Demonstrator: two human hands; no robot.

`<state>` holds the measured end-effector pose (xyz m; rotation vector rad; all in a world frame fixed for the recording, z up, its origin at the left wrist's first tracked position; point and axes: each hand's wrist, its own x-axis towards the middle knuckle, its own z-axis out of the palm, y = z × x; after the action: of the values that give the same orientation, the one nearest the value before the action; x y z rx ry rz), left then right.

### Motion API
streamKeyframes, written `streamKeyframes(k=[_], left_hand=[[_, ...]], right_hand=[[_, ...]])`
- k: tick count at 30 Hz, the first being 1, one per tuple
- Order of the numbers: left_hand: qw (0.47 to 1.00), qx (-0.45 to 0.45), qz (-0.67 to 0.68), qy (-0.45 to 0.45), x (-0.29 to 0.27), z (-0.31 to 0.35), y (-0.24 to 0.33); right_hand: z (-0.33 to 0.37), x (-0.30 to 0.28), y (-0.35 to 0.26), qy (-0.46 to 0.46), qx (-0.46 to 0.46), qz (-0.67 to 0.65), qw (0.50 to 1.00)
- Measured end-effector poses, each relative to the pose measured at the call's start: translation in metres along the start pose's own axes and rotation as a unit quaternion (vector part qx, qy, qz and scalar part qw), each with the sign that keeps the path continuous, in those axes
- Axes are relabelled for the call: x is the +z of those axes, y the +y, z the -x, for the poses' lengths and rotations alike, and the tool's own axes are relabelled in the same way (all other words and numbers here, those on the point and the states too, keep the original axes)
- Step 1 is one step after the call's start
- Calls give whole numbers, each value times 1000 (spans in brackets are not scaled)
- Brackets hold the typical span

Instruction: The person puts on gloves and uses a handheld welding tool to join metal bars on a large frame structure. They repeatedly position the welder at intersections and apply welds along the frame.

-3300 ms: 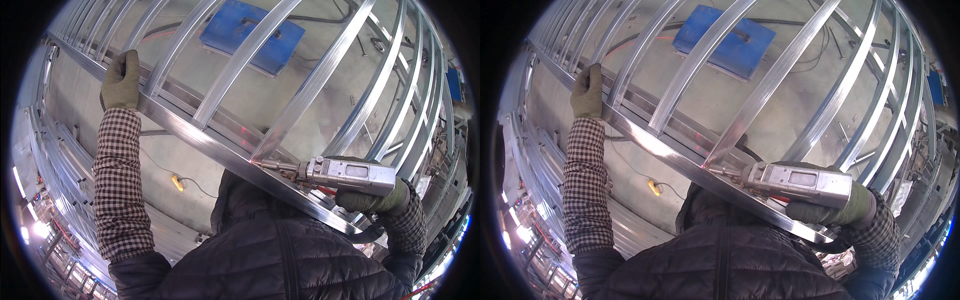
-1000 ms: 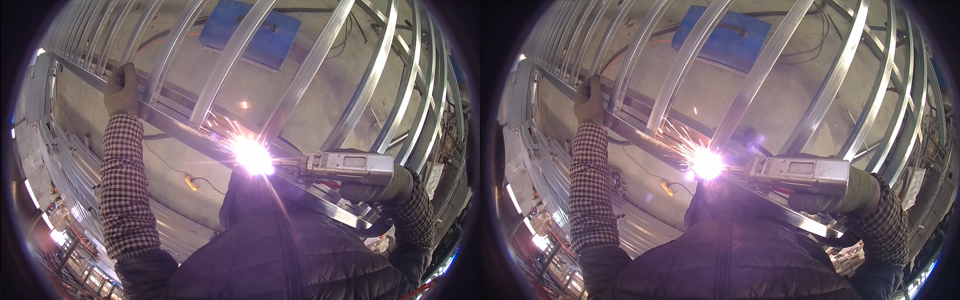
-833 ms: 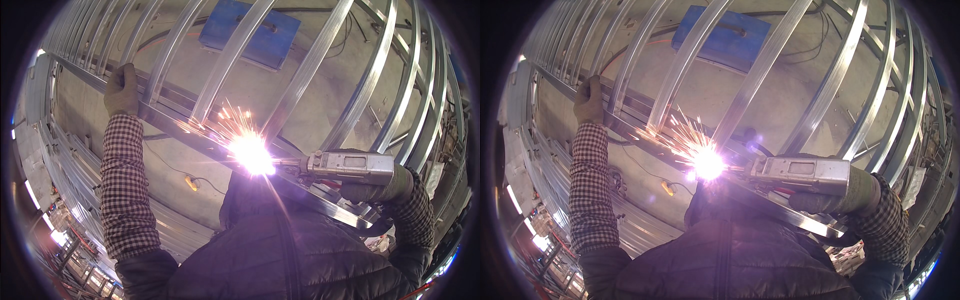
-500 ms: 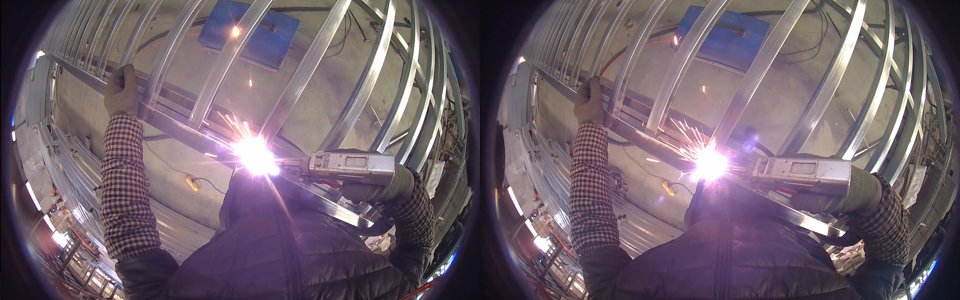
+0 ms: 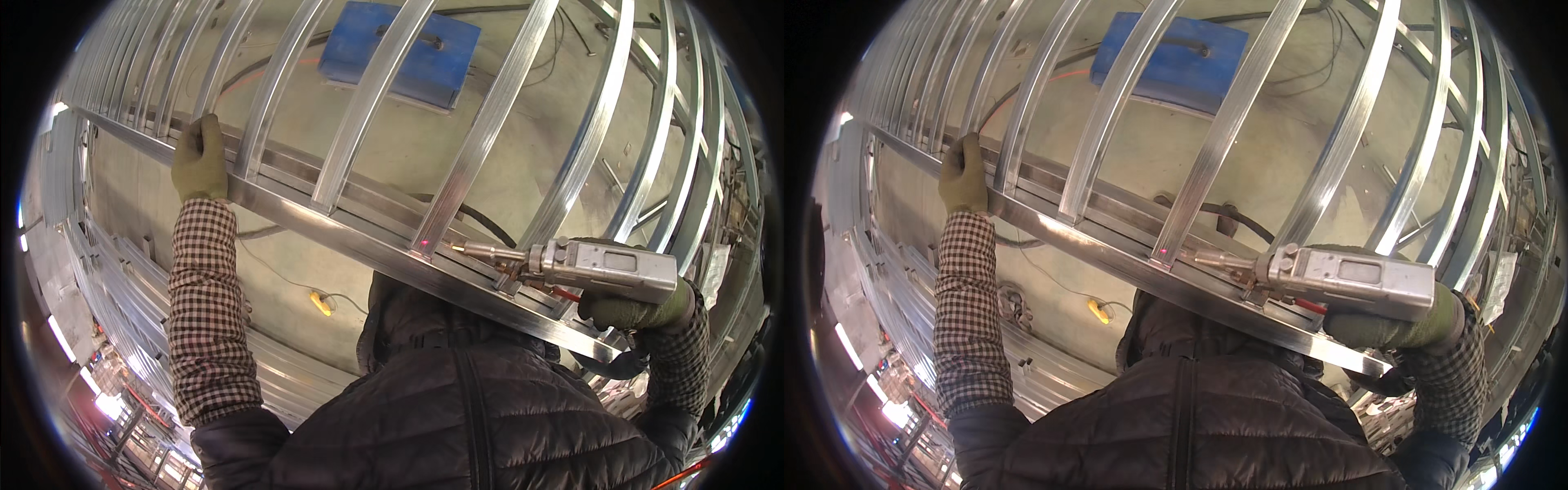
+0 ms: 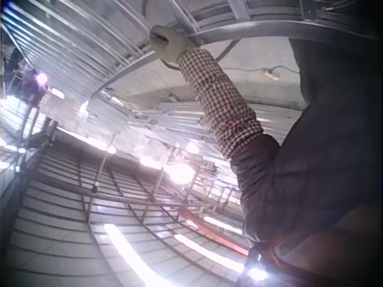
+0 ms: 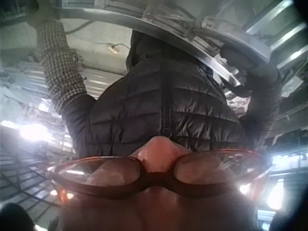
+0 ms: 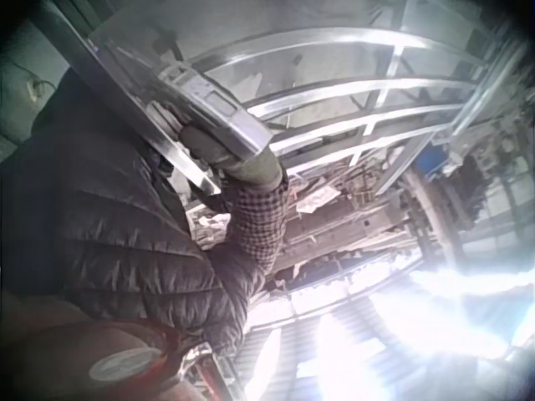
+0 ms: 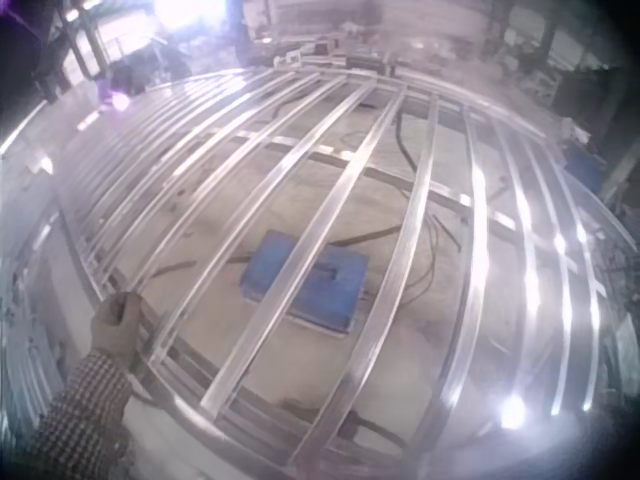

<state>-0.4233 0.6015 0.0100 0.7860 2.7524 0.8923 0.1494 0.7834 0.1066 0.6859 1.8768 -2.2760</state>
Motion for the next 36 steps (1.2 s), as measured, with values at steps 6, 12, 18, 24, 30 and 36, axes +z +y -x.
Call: streamKeyframes(k=[6,12,18,24,30,36], left_hand=[[997,39,68,-11,0,4,-2],[985,69,133,-80,-10,8,-7],[891,287,142,-322,-23,47,22],[851,232,51,-469,5,46,65],[777,138,12,-614,21,31,82],[759,118,14,-640,25,27,85]], right_hand=[[20,30,-14,142,143,-44,978],[1,82,10,213,62,-50,974],[-42,153,9,388,110,-144,904],[-66,184,39,449,149,-100,875],[-52,193,68,443,15,-418,793],[-56,200,53,496,84,-270,821]])
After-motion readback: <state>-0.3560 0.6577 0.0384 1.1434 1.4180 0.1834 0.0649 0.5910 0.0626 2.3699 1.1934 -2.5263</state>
